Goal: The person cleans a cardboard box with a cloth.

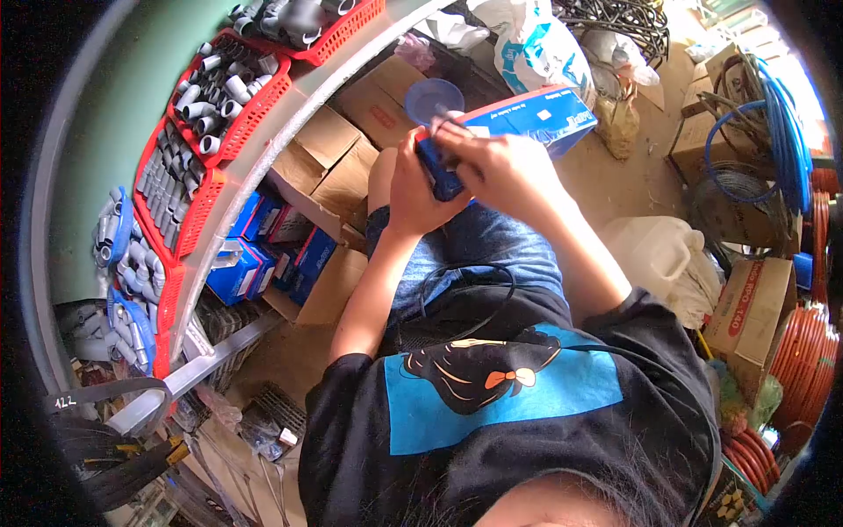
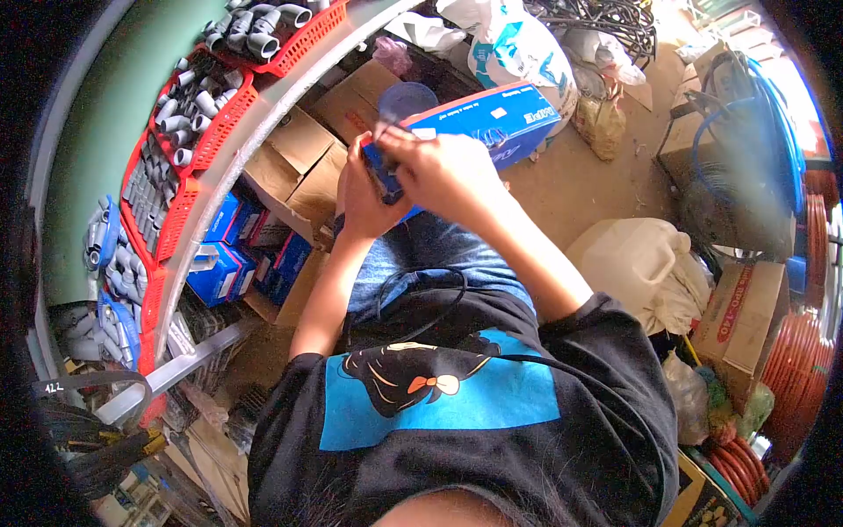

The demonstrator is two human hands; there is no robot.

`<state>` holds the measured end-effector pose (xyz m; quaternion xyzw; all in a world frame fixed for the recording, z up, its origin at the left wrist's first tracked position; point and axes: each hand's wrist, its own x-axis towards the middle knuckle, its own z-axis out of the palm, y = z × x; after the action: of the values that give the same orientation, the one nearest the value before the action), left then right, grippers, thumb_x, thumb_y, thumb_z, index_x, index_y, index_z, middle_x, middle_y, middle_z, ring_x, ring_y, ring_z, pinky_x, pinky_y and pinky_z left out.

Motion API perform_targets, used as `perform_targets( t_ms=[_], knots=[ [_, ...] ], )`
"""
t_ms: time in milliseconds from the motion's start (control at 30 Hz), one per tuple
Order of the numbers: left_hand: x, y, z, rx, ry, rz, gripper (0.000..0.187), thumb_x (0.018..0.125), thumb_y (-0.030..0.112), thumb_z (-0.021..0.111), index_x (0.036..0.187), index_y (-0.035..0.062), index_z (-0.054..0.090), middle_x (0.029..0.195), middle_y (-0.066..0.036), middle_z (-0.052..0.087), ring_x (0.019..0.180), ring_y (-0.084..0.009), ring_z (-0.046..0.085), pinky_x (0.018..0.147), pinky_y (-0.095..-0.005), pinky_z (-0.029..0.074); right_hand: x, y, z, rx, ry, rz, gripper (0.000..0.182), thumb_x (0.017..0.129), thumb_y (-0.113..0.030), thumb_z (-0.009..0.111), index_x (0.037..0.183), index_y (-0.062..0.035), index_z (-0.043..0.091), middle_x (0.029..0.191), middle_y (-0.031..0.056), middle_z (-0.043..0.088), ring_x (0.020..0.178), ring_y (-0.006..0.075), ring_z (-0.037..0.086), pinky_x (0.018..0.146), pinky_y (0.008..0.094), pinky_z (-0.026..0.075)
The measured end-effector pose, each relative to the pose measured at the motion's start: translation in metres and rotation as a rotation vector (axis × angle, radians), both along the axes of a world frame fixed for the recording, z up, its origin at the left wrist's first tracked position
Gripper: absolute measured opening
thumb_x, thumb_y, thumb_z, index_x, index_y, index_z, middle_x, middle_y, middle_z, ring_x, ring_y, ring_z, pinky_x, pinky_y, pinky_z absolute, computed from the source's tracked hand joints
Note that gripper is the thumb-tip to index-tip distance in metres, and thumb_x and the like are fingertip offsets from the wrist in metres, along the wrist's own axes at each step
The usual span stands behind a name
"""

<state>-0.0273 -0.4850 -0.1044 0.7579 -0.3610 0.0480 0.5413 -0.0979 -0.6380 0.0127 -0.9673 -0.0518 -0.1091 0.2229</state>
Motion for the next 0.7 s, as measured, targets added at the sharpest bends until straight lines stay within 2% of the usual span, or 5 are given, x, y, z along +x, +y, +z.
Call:
perform_targets(
  t_ms=[133, 233, 400, 600, 700],
  knots=[
    [-0.002, 0.007, 0.001, -0.031, 0.004, 0.000, 0.108, 0.064, 0.047, 0.087, 0.142, -0.0016, 0.030, 0.126, -0.023, 0.051, 0.116, -0.0400, 0.056, 0.099, -0.0467, 0.045, -0.027, 0.004, 0.013, 0.046, 0.174, 0.047, 0.040, 0.084, -0.019, 0.061, 0.123, -0.0178, 0.069, 0.119, 0.0053, 0.070, 0.083, 0.0301, 0.072, 0.076, 0.0409, 0.059],
    [-0.001, 0.004, 0.000, -0.024, 0.016, 0.007, 0.109, 0.065, 0.045, 0.088, 0.142, -0.0022, 0.028, 0.128, -0.025, 0.051, 0.118, -0.0401, 0.055, 0.100, -0.0462, 0.045, -0.026, -0.022, -0.003, -0.042, 0.122, -0.138, 0.043, 0.083, -0.015, 0.062, 0.125, -0.0239, 0.068, 0.124, 0.0007, 0.068, 0.096, 0.0242, 0.071, 0.081, 0.0368, 0.058],
    [0.005, -0.004, -0.002, 0.004, -0.053, 0.004, 0.108, 0.070, 0.048, 0.085, 0.143, -0.0055, 0.025, 0.124, -0.026, 0.054, 0.115, -0.0381, 0.057, 0.099, -0.0460, 0.045, -0.031, -0.020, -0.003, -0.082, 0.005, -0.226, 0.039, 0.085, -0.018, 0.061, 0.123, -0.0141, 0.068, 0.126, 0.0037, 0.067, 0.088, 0.0277, 0.072, 0.076, 0.0390, 0.059],
    [-0.004, -0.005, -0.012, -0.099, 0.091, -0.036, 0.109, 0.066, 0.049, 0.086, 0.142, -0.0034, 0.028, 0.130, -0.025, 0.048, 0.120, -0.0424, 0.051, 0.102, -0.0477, 0.042, -0.050, -0.049, -0.016, -0.158, 0.065, -0.341, 0.041, 0.087, -0.022, 0.059, 0.127, -0.0234, 0.066, 0.127, -0.0019, 0.067, 0.092, 0.0262, 0.072, 0.078, 0.0404, 0.059],
    [-0.005, -0.008, 0.010, 0.053, -0.035, 0.010, 0.108, 0.068, 0.050, 0.085, 0.143, -0.0051, 0.028, 0.126, -0.024, 0.051, 0.118, -0.0381, 0.054, 0.101, -0.0450, 0.043, -0.042, -0.071, -0.011, -0.214, 0.235, -0.533, 0.041, 0.088, -0.023, 0.058, 0.128, -0.0278, 0.067, 0.117, 0.0048, 0.070, 0.092, 0.0264, 0.071, 0.083, 0.0397, 0.057]
  ],
)
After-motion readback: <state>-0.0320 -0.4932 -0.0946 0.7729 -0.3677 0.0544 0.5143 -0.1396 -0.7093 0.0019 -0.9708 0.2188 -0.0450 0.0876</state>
